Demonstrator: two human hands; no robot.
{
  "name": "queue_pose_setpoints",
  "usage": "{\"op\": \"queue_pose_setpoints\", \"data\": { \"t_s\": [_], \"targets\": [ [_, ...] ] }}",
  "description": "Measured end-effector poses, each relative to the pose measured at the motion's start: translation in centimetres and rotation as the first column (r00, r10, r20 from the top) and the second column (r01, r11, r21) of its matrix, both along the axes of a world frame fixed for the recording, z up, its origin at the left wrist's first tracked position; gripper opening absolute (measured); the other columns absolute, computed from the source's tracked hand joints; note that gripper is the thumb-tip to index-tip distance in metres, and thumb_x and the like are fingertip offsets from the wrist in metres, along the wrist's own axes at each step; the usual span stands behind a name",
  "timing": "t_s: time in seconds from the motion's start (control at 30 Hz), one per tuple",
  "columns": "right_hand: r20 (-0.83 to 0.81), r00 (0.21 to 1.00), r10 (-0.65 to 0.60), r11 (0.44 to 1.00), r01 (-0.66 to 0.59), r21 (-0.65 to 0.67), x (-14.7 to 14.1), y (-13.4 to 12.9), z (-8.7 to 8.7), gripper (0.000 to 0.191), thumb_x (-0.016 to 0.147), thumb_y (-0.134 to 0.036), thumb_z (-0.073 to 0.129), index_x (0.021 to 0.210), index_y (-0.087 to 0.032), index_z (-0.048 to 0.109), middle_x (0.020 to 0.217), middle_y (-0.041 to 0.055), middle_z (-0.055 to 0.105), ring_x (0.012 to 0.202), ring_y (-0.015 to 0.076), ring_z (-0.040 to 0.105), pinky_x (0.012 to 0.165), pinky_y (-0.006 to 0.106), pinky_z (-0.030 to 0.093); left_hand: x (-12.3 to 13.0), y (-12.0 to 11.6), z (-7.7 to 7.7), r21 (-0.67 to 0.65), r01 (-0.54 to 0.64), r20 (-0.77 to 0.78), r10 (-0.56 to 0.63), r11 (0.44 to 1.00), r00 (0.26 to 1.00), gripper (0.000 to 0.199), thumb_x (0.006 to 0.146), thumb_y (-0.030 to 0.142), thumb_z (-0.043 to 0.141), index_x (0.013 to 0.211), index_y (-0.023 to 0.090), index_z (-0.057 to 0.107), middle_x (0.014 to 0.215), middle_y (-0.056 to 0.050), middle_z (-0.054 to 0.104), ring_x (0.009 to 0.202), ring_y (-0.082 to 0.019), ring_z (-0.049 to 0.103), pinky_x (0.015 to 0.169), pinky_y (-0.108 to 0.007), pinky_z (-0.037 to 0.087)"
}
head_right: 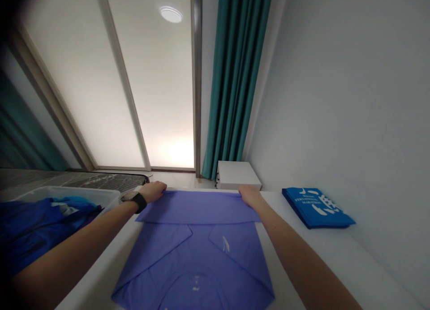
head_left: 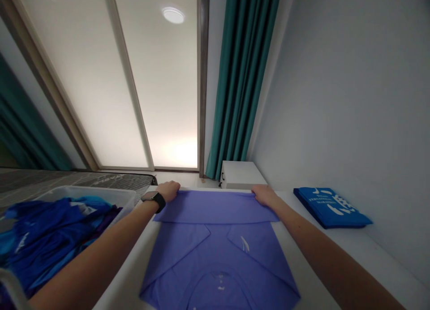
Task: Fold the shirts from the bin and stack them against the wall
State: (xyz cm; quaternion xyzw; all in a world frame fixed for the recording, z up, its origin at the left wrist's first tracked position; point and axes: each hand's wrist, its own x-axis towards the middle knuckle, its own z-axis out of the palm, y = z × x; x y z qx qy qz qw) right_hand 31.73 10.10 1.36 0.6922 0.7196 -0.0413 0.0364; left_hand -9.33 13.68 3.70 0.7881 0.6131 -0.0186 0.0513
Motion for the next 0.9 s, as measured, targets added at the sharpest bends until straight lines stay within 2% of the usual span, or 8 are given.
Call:
{"op": "queue_pose_setpoints", "data": {
  "t_s": [0.07,0.13,0.23,0.33,0.47,0.6,0.73,0.9],
  "targets": [
    [-0.047,0.998,-0.033,0.999,0.033,0.0,-0.3,-0.1,-0.2,0.03,0.082,-0.007,0.05,0.101,-0.019,0.069,0.113,0.0139,0.068,0.107,0.0256,0.062,0.087,0.033,0.045,0.2,-0.2,0.0,-0.029,-0.041,0.059,0.042,0.999,0.997,0.023,0.076,0.01,0.052,0.092,0.016,0.068,0.103,-0.016,0.07,0.094,-0.029,0.068,0.084,-0.041,0.05],
    [-0.115,0.991,-0.066,0.998,0.065,-0.017,-0.4,-0.3,-0.3,0.032,0.081,-0.006,0.05,0.104,-0.018,0.068,0.11,0.0138,0.069,0.1,0.0242,0.066,0.083,0.031,0.048,0.1,-0.4,-0.1,-0.091,-0.079,0.138,0.091,0.993,0.986,0.026,0.077,0.008,0.05,0.095,0.014,0.067,0.09,-0.014,0.073,0.078,-0.025,0.071,0.075,-0.037,0.054],
    [-0.238,0.961,-0.139,0.989,0.123,-0.081,-0.4,-0.6,-0.7,0.037,0.082,-0.007,0.046,0.115,-0.016,0.061,0.089,0.0113,0.073,0.071,0.0203,0.07,0.067,0.029,0.053,-0.2,-0.6,-0.4,-0.193,-0.127,0.264,0.176,0.973,0.948,0.03,0.08,0.007,0.047,0.103,0.012,0.064,0.067,-0.008,0.071,0.057,-0.02,0.07,0.06,-0.03,0.055],
    [-0.359,0.911,-0.202,0.978,0.17,-0.121,-0.2,-1.1,-0.8,0.039,0.086,-0.009,0.041,0.122,-0.015,0.054,0.077,0.0083,0.072,0.053,0.017,0.067,0.054,0.026,0.053,-0.7,-0.6,-0.7,-0.232,-0.151,0.391,0.234,0.961,0.89,0.029,0.081,0.006,0.046,0.105,0.012,0.062,0.061,-0.004,0.07,0.058,-0.019,0.07,0.056,-0.025,0.055],
    [-0.495,0.834,-0.244,0.969,0.227,-0.095,0.0,-1.4,-0.2,0.035,0.087,-0.009,0.039,0.12,-0.015,0.052,0.094,0.0111,0.071,0.057,0.0146,0.069,0.048,0.021,0.051,-1.0,-0.4,-0.5,-0.217,-0.155,0.542,0.252,0.964,0.802,0.024,0.079,0.005,0.046,0.096,0.014,0.061,0.068,-0.005,0.071,0.066,-0.019,0.072,0.056,-0.023,0.056],
    [-0.591,0.766,-0.252,0.958,0.282,-0.043,0.0,-1.9,1.2,0.027,0.087,-0.008,0.043,0.11,-0.017,0.054,0.107,0.0099,0.068,0.062,0.0109,0.069,0.044,0.014,0.048,-0.9,-0.7,0.3,-0.178,-0.156,0.655,0.235,0.972,0.718,0.018,0.075,0.008,0.049,0.088,0.015,0.058,0.074,-0.005,0.071,0.07,-0.02,0.073,0.056,-0.023,0.057],
    [-0.668,0.705,-0.237,0.95,0.312,-0.008,0.0,-3.3,2.8,0.022,0.083,-0.007,0.046,0.1,-0.018,0.055,0.106,0.0076,0.067,0.063,0.011,0.069,0.044,0.015,0.047,-1.1,-1.9,1.6,-0.139,-0.136,0.729,0.194,0.981,0.657,0.013,0.072,0.012,0.052,0.083,0.017,0.058,0.076,-0.004,0.07,0.071,-0.022,0.073,0.057,-0.024,0.058],
    [-0.746,0.631,-0.213,0.952,0.307,-0.012,-0.1,-6.7,4.4,0.02,0.078,-0.007,0.047,0.093,-0.02,0.053,0.09,0.0047,0.067,0.066,0.0146,0.069,0.048,0.019,0.05,-1.9,-4.2,3.0,-0.12,-0.093,0.788,0.152,0.988,0.597,0.012,0.072,0.021,0.056,0.083,0.018,0.056,0.075,-0.003,0.07,0.072,-0.023,0.073,0.06,-0.029,0.059]
  ]
}}
